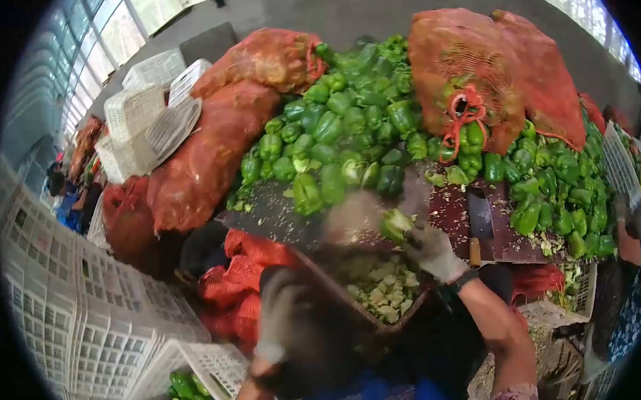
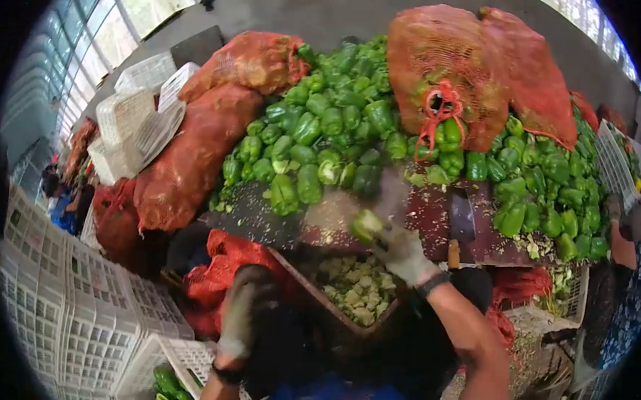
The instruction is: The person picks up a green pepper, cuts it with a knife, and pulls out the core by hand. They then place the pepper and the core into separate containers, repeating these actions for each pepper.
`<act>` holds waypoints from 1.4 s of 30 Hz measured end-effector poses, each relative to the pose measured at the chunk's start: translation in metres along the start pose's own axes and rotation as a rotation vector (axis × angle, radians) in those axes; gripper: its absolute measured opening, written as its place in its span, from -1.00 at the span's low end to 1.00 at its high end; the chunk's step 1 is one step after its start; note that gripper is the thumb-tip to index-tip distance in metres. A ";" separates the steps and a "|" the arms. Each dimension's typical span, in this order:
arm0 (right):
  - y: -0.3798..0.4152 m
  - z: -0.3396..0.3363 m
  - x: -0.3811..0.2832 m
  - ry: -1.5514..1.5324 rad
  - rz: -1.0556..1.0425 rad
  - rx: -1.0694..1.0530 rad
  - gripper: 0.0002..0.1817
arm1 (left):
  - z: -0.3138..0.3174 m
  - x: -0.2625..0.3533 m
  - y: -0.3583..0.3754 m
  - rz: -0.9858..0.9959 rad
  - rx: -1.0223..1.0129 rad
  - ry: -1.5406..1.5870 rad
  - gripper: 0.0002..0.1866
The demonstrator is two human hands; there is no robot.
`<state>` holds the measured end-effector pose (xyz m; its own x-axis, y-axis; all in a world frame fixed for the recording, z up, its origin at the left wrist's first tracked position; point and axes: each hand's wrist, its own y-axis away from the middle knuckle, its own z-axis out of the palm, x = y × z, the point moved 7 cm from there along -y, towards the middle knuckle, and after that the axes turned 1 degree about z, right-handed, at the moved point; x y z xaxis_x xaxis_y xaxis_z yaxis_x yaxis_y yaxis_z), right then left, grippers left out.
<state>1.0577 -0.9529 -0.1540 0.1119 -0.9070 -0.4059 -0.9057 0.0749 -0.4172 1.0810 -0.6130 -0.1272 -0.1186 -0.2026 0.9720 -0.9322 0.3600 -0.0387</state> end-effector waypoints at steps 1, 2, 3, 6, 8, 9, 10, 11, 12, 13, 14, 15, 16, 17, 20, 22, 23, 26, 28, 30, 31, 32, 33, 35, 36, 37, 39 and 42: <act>0.010 -0.012 -0.028 -0.030 -0.101 -0.011 -0.73 | 0.032 -0.007 -0.009 -0.190 -0.091 0.233 -0.53; 0.016 -0.024 -0.053 -0.060 -0.201 -0.022 -0.70 | 0.064 -0.015 -0.009 -0.511 -0.119 0.660 -0.42; 0.018 -0.031 -0.074 -0.078 -0.259 -0.059 -0.70 | 0.083 -0.004 -0.017 -0.500 -0.245 0.639 -0.37; 0.030 -0.028 -0.115 -0.101 -0.404 -0.198 -0.65 | 0.122 0.005 -0.027 -0.536 -0.559 1.153 -0.31; 0.033 -0.035 -0.134 -0.088 -0.436 -0.083 -0.58 | 0.127 -0.003 -0.025 -0.521 -0.685 1.509 -0.38; 0.035 -0.039 -0.144 -0.078 -0.447 -0.024 -0.54 | 0.119 -0.014 -0.027 -0.314 -0.579 1.131 -0.41; 0.036 -0.033 -0.144 -0.097 -0.335 -0.108 -0.45 | 0.109 -0.019 -0.028 -0.116 -0.465 0.751 -0.44; 0.037 -0.035 -0.155 -0.093 -0.356 -0.090 -0.42 | 0.106 -0.023 -0.026 -0.109 -0.410 0.740 -0.47; 0.036 -0.039 -0.167 -0.088 -0.379 -0.070 -0.39 | 0.102 -0.025 -0.024 -0.102 -0.355 0.727 -0.50; 0.036 -0.040 -0.178 -0.084 -0.402 -0.050 -0.36 | 0.098 -0.026 -0.022 -0.096 -0.301 0.713 -0.53; 0.037 -0.031 -0.182 -0.049 -0.409 -0.079 -0.37 | 0.098 -0.027 -0.017 -0.179 -0.286 0.787 -0.55; 0.039 -0.020 -0.182 -0.019 -0.423 -0.088 -0.40 | 0.104 -0.043 -0.016 -0.298 -0.277 0.996 -0.56; 0.040 -0.008 -0.181 0.011 -0.437 -0.094 -0.43 | 0.109 -0.052 -0.015 -0.423 -0.246 1.202 -0.57; 0.040 0.002 -0.181 0.040 -0.450 -0.099 -0.45 | 0.109 -0.054 -0.015 -0.437 -0.249 1.239 -0.58; 0.037 0.011 -0.179 0.066 -0.433 -0.077 -0.53 | 0.108 -0.047 -0.014 -0.460 -0.238 1.306 -0.61; 0.033 0.015 -0.177 -0.016 -0.334 -0.056 -0.57 | 0.109 -0.055 -0.019 -0.453 -0.211 1.290 -0.63; 0.032 0.017 -0.176 -0.056 -0.284 -0.049 -0.58 | 0.110 -0.057 -0.019 -0.455 -0.186 1.314 -0.64; 0.027 0.019 -0.168 -0.167 -0.203 0.036 -0.64 | 0.112 -0.051 -0.027 -0.434 -0.120 1.373 -0.67; 0.021 0.016 -0.172 -0.246 -0.172 0.106 -0.69 | 0.115 -0.055 -0.034 -0.392 -0.081 1.397 -0.66; 0.019 0.015 -0.168 -0.267 -0.164 0.189 -0.74 | 0.119 -0.049 -0.036 -0.453 -0.101 1.457 -0.64; 0.020 0.018 -0.164 -0.250 -0.172 0.235 -0.78 | 0.121 -0.045 -0.036 -0.484 -0.109 1.488 -0.62; 0.020 0.018 -0.161 -0.232 -0.182 0.279 -0.80 | 0.125 -0.053 -0.032 -0.433 -0.035 1.368 -0.60; 0.013 0.014 -0.140 -0.520 0.106 0.279 -0.80 | 0.137 -0.064 -0.023 -0.383 0.037 1.247 -0.58; 0.006 0.016 -0.113 -1.083 0.692 0.253 -0.73 | 0.141 -0.057 -0.014 -0.351 0.099 1.226 -0.52; 0.001 0.007 -0.116 -0.908 0.585 0.243 -0.59 | 0.142 -0.032 -0.010 -0.369 0.075 1.325 -0.49; 0.002 0.000 -0.112 -0.918 0.571 0.248 -0.61 | 0.145 -0.017 -0.008 -0.402 0.044 1.421 -0.45; 0.005 -0.016 -0.099 -0.934 0.539 0.223 -0.63 | 0.126 -0.025 -0.025 -0.212 0.005 1.208 -0.40; 0.003 -0.055 -0.073 -0.555 0.271 0.238 -0.68 | 0.088 0.008 -0.029 -0.108 0.042 1.084 -0.34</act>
<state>1.0245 -0.9096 -0.0809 0.1443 -0.4993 -0.8543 -0.8234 0.4182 -0.3835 1.0771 -0.7050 -0.1390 0.3103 0.6863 0.6578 -0.9328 0.3533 0.0715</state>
